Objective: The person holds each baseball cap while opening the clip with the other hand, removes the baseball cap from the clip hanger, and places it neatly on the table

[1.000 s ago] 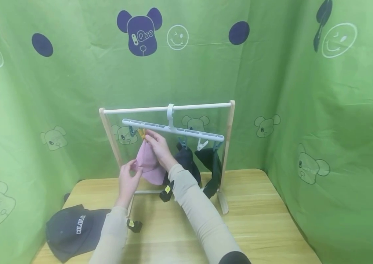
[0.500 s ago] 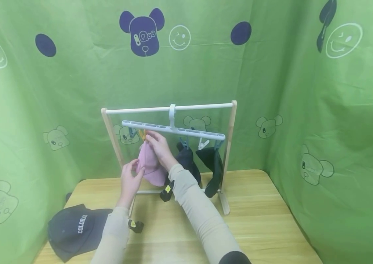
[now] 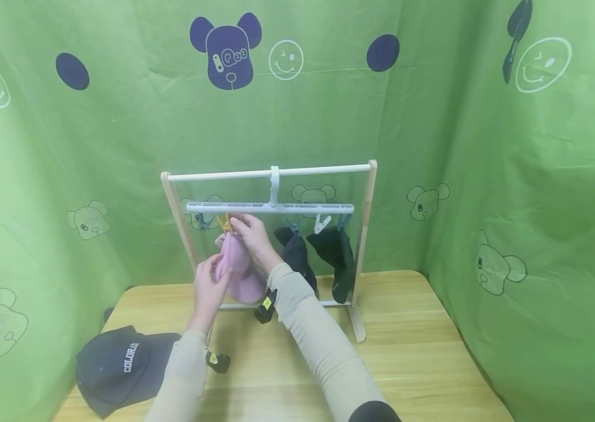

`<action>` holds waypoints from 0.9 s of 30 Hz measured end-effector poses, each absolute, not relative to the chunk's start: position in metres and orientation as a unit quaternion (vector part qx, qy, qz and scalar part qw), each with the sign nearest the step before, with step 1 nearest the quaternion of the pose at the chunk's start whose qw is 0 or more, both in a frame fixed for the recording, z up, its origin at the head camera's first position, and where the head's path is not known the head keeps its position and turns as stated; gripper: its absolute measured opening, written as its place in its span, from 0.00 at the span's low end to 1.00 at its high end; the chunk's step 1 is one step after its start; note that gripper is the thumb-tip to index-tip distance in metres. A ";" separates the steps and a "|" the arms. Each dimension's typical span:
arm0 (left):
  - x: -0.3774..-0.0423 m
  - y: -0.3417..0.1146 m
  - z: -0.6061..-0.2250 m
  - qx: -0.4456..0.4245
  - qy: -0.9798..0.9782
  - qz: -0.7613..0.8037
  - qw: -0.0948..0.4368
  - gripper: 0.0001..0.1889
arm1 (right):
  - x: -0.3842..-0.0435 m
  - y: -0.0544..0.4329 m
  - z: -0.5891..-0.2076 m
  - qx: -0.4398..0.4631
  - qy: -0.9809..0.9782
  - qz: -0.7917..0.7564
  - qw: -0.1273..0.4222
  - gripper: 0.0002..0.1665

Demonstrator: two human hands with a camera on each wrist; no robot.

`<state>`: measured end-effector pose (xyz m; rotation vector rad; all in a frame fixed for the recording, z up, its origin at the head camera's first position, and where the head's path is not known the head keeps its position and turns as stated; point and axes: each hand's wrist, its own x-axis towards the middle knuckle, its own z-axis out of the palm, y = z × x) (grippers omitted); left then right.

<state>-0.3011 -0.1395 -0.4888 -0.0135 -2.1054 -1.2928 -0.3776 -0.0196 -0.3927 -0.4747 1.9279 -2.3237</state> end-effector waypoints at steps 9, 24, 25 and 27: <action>-0.300 -0.138 -0.491 -0.008 -0.802 -0.499 0.329 0.21 | -0.374 -0.019 -0.393 -0.159 0.654 -0.739 0.027 0.20; -0.294 -0.135 -0.501 0.005 -0.800 -0.519 0.300 0.17 | -0.374 -0.016 -0.401 -0.159 0.645 -0.743 0.085 0.19; -0.293 -0.135 -0.502 0.007 -0.799 -0.523 0.298 0.17 | -0.374 -0.016 -0.402 -0.159 0.636 -0.749 0.093 0.18; -0.292 -0.135 -0.503 0.008 -0.796 -0.528 0.296 0.17 | -0.375 -0.016 -0.405 -0.164 0.625 -0.756 0.104 0.18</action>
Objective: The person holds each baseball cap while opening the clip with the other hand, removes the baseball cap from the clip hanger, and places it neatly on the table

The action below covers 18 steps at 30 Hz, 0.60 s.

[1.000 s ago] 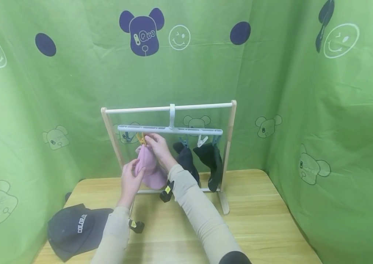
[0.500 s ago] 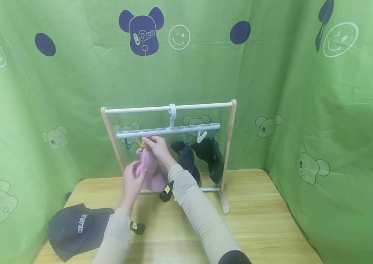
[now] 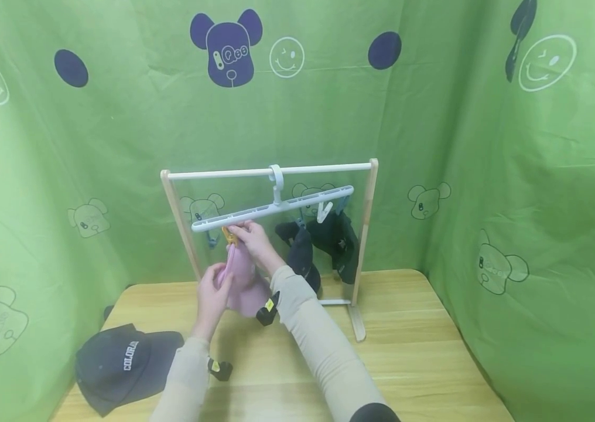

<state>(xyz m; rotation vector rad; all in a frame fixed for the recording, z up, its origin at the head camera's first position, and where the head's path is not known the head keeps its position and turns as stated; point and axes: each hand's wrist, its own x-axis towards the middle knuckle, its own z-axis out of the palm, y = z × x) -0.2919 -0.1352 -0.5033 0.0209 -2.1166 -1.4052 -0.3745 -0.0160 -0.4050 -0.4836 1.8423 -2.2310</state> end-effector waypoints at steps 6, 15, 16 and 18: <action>-0.288 -0.134 -0.507 0.002 -0.792 -0.532 0.301 0.16 | -0.376 -0.015 -0.410 -0.177 0.622 -0.756 0.105 0.17; -0.279 -0.133 -0.510 -0.014 -0.788 -0.544 0.287 0.15 | -0.374 -0.007 -0.411 -0.188 0.627 -0.748 0.109 0.16; -0.278 -0.133 -0.511 -0.017 -0.787 -0.544 0.290 0.15 | -0.374 -0.006 -0.411 -0.190 0.628 -0.746 0.111 0.16; -0.277 -0.132 -0.511 -0.020 -0.785 -0.543 0.297 0.15 | -0.373 -0.004 -0.411 -0.194 0.634 -0.739 0.117 0.16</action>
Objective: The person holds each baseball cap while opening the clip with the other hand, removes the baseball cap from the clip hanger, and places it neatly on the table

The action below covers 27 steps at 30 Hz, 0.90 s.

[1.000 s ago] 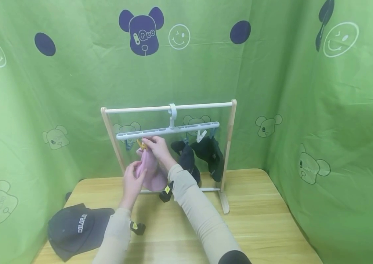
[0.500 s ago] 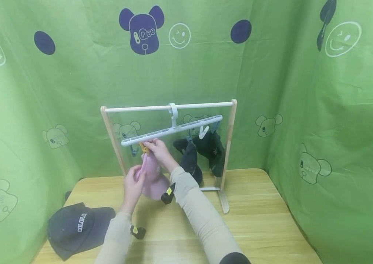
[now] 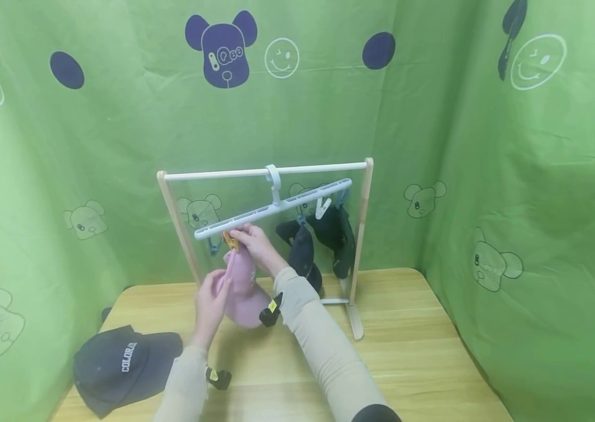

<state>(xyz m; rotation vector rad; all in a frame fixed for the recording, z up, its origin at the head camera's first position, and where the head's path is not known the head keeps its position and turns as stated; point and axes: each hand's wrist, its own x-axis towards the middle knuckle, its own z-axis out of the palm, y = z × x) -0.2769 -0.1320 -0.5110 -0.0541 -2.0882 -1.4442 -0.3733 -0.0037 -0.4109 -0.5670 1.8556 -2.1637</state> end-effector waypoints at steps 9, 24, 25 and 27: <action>-0.272 -0.131 -0.514 -0.008 -0.731 -0.617 0.292 0.13 | -0.371 0.007 -0.410 -0.229 0.679 -0.679 0.161 0.22; -0.255 -0.126 -0.494 -0.003 -0.740 -0.611 0.282 0.15 | -0.371 0.010 -0.412 -0.205 0.640 -0.719 0.177 0.21; -0.255 -0.126 -0.495 -0.002 -0.739 -0.611 0.283 0.15 | -0.371 0.010 -0.412 -0.202 0.641 -0.719 0.177 0.21; -0.260 -0.128 -0.501 0.003 -0.734 -0.618 0.283 0.15 | -0.371 0.010 -0.412 -0.194 0.642 -0.721 0.176 0.21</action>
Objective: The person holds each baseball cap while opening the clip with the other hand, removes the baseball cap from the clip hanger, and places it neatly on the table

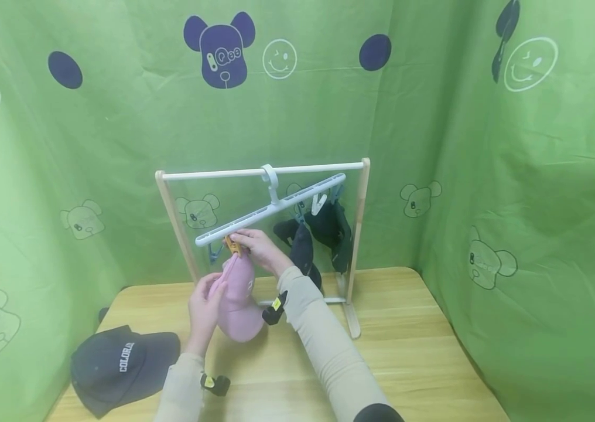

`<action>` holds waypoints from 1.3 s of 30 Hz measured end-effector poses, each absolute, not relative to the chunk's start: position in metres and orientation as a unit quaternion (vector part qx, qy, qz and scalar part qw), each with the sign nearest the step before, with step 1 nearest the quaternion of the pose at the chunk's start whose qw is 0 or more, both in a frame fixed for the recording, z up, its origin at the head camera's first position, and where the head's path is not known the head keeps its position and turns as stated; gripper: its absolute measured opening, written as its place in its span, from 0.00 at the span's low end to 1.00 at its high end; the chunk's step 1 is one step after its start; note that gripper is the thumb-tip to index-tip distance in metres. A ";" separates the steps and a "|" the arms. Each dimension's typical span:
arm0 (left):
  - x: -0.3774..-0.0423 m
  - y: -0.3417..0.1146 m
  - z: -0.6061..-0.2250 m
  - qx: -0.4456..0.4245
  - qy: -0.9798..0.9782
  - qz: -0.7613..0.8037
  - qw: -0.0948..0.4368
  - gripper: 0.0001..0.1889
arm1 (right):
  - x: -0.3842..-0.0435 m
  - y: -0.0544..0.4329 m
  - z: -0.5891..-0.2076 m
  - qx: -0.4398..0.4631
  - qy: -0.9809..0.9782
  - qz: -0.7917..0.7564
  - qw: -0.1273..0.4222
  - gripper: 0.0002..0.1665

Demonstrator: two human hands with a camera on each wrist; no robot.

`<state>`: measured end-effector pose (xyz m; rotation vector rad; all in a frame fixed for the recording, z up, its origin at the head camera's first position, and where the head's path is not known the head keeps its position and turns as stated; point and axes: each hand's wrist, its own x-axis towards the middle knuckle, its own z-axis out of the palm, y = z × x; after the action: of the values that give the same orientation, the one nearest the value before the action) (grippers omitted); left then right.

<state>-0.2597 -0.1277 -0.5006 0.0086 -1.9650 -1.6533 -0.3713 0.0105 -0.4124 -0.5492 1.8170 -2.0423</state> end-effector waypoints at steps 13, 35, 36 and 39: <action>-0.258 -0.128 -0.501 -0.020 -0.754 -0.571 0.325 0.11 | -0.370 0.006 -0.415 -0.169 0.612 -0.757 0.152 0.20; -0.259 -0.133 -0.508 -0.054 -0.744 -0.540 0.391 0.10 | -0.370 0.004 -0.422 -0.179 0.563 -0.792 0.153 0.15; -0.258 -0.133 -0.508 -0.050 -0.743 -0.541 0.390 0.10 | -0.370 0.004 -0.422 -0.178 0.561 -0.794 0.154 0.16; -0.257 -0.134 -0.509 -0.044 -0.740 -0.548 0.386 0.09 | -0.371 0.003 -0.423 -0.176 0.558 -0.796 0.154 0.15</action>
<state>-0.2570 -0.1342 -0.5089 -0.1111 -1.8852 -1.3964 -0.3706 0.0031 -0.4229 -0.5041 1.6000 -2.2815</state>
